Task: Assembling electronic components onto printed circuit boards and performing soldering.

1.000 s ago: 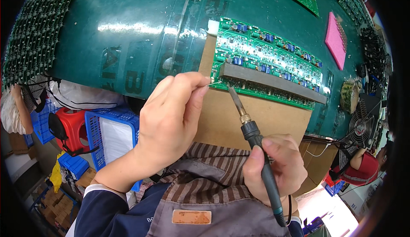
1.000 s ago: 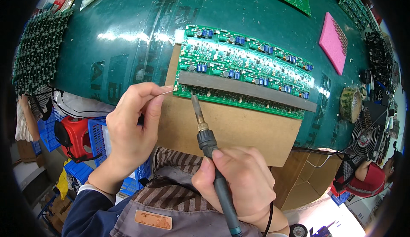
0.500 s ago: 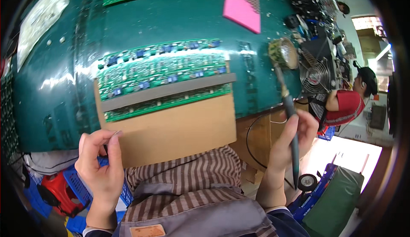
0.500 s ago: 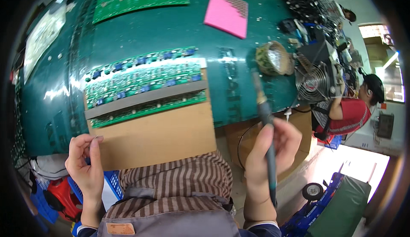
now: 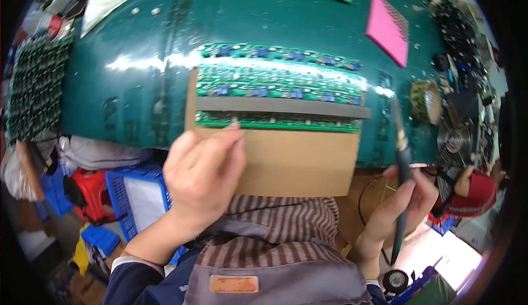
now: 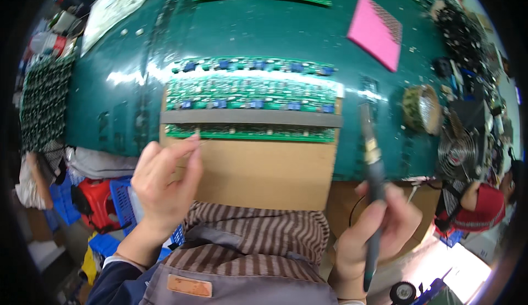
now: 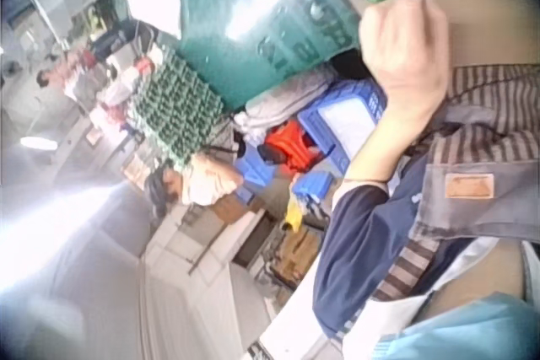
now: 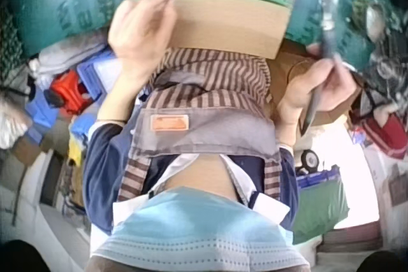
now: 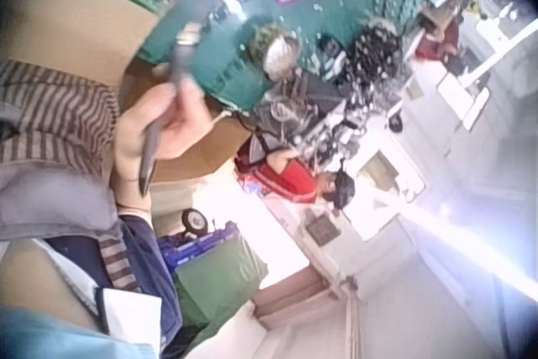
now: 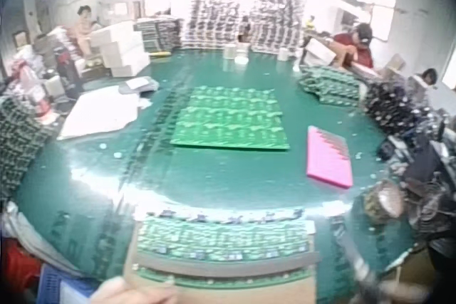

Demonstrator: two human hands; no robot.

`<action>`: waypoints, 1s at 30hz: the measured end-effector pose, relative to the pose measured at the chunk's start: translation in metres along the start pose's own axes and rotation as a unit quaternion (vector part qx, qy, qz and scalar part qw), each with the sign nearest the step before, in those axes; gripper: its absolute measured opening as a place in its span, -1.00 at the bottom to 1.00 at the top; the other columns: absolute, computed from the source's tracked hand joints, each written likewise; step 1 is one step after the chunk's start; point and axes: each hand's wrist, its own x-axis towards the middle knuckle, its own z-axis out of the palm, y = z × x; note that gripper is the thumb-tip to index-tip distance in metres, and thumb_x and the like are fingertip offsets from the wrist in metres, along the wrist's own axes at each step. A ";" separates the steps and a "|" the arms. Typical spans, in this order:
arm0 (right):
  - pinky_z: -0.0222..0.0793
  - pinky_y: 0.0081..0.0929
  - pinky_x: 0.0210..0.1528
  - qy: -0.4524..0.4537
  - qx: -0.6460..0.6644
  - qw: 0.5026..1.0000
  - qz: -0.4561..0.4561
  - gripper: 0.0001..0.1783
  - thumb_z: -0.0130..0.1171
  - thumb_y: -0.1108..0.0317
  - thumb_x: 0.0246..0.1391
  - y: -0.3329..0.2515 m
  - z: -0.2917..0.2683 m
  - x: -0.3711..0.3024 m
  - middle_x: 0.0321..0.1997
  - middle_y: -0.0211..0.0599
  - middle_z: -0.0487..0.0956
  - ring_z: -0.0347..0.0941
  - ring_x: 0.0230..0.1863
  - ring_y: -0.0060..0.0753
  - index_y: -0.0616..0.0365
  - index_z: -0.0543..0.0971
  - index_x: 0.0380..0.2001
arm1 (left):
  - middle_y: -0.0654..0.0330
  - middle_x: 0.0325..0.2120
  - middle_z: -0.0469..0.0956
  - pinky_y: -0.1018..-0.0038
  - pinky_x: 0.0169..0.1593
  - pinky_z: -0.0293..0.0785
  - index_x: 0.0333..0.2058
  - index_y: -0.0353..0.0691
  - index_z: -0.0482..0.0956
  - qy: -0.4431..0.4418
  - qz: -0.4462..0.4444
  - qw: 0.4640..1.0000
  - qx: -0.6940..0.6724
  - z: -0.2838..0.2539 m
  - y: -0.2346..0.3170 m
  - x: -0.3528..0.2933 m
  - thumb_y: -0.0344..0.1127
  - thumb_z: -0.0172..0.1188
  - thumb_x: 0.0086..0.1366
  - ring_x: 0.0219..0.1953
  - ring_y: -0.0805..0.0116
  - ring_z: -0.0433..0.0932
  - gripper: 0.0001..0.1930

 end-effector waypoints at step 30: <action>0.43 -0.44 -0.55 -0.227 0.098 0.955 -0.161 -0.75 0.24 0.54 -0.20 -0.033 0.060 -0.023 -0.54 -0.14 0.51 0.46 -0.61 -0.18 0.31 0.46 -0.36 | 0.26 -0.55 0.57 0.52 -0.53 0.29 -0.39 -0.21 0.64 0.007 0.051 0.998 0.032 0.007 -0.017 0.000 -0.57 0.35 -0.15 -0.59 0.36 0.40 -0.74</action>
